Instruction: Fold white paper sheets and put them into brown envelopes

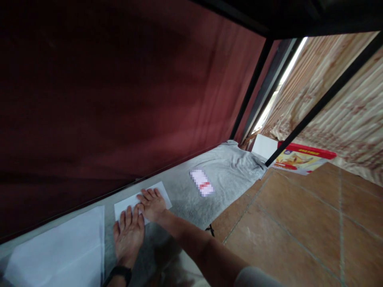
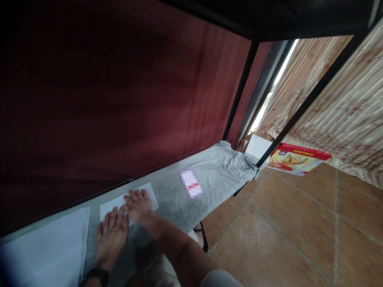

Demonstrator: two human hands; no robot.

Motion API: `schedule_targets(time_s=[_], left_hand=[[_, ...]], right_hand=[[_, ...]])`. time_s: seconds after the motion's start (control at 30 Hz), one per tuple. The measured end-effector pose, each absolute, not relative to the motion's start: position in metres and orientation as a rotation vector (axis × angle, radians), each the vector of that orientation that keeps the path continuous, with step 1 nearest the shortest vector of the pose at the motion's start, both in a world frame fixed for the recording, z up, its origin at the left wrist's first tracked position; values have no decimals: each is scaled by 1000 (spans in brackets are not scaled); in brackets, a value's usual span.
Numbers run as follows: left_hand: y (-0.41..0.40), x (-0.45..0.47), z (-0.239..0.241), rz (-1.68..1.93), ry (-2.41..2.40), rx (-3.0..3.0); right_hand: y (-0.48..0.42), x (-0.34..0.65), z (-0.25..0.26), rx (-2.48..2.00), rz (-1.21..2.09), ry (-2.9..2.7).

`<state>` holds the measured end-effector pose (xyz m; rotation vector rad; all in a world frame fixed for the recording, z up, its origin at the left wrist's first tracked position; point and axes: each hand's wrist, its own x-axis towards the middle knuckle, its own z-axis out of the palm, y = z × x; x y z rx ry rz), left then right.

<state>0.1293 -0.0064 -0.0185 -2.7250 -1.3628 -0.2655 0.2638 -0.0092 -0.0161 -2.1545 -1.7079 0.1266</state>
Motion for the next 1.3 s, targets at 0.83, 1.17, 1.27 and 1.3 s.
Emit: schedule_targets(time_s=[0.83, 1.17, 1.27, 1.3], left_hand=[[31, 183, -20, -276, -1349, -2911], [0, 129, -25, -327, -1363, -2767], [-29, 123, -20, -197, -1168, -2860], [-35, 123, -18, -152, -1147, -2874]], right_hand=[[-48, 313, -22, -2235, -38, -1587], [-49, 312, -19, -2252, -30, -1586], [-49, 312, -16, -2256, -30, -1562], [-49, 312, -14, -2271, -39, -1525]])
